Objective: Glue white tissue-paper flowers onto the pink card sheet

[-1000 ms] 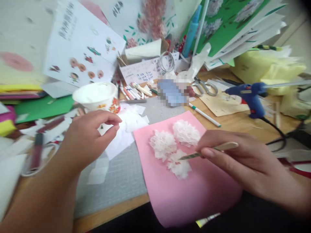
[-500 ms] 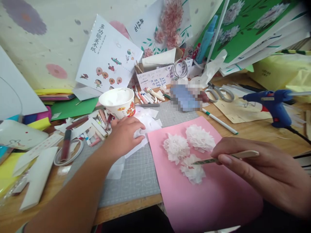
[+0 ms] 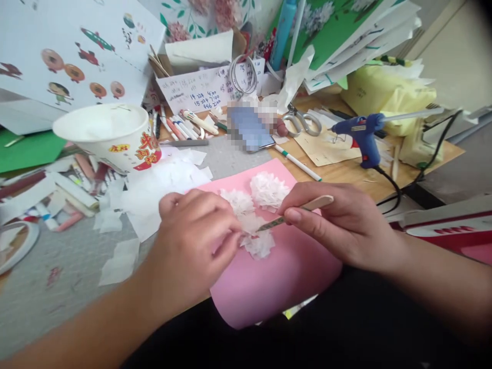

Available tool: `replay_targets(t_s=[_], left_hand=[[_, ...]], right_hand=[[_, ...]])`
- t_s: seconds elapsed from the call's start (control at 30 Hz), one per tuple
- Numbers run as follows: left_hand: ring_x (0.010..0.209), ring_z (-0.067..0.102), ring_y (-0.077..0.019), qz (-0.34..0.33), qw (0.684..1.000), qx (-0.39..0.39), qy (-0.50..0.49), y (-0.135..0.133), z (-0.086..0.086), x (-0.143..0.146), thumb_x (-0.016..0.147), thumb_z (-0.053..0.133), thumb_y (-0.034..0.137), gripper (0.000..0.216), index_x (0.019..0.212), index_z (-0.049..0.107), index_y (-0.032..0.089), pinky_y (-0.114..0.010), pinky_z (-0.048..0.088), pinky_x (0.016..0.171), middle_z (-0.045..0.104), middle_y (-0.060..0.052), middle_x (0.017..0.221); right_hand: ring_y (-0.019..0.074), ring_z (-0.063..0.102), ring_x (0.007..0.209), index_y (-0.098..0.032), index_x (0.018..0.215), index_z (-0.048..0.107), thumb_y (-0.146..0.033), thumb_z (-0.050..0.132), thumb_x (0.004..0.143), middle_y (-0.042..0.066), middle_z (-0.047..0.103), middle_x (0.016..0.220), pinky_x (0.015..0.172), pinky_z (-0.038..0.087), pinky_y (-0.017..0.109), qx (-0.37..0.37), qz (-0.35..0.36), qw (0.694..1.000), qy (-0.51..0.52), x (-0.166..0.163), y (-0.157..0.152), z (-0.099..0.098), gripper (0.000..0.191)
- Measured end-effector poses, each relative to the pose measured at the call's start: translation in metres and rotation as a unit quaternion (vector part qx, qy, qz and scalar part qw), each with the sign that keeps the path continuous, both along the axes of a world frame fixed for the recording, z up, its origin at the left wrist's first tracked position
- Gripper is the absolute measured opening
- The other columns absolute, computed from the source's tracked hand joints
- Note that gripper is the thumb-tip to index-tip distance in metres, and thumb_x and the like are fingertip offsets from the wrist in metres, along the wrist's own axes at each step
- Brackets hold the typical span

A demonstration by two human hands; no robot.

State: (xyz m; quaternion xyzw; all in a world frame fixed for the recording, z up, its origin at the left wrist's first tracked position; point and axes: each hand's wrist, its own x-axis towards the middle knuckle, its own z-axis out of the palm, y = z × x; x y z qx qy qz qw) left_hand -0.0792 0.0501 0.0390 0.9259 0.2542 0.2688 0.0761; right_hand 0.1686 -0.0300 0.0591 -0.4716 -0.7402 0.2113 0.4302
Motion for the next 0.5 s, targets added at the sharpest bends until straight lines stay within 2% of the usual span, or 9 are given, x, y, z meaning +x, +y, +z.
replay_targets(t_s=[0.1,0.37,0.5], left_hand=[[0.085,0.064,-0.0212,-0.027,0.999,-0.03,-0.008,-0.013,-0.008,0.009,0.1,0.054,0.016,0.024,0.081,0.066,0.025,-0.045,0.032,0.082,0.07,0.002,0.087],[0.096,0.061,-0.024,-0.076,0.996,-0.036,0.026,-0.01,-0.016,0.009,0.103,0.054,0.01,0.024,0.088,0.066,0.025,-0.047,0.035,0.085,0.076,0.003,0.095],[0.096,0.062,-0.0236,-0.075,0.997,-0.023,0.018,-0.012,-0.017,0.011,0.104,0.053,0.011,0.025,0.09,0.066,0.026,-0.047,0.034,0.084,0.077,0.003,0.096]], right_hand=[[0.0097,0.067,0.062,-0.019,0.086,0.069,-0.024,0.066,0.103,-0.001,0.072,0.073,0.057,0.05,0.019,0.003,0.007,1.0,0.006,0.001,-0.001,-0.001,0.017],[0.0093,0.068,0.065,-0.021,0.077,0.064,-0.026,0.067,0.103,0.0,0.074,0.077,0.06,0.052,0.02,0.014,0.002,1.0,0.021,0.003,-0.001,0.0,0.027],[0.0111,0.069,0.069,-0.022,0.073,0.06,-0.023,0.068,0.103,0.001,0.075,0.079,0.065,0.054,0.023,0.039,-0.023,0.998,0.054,0.002,-0.005,0.006,0.031]])
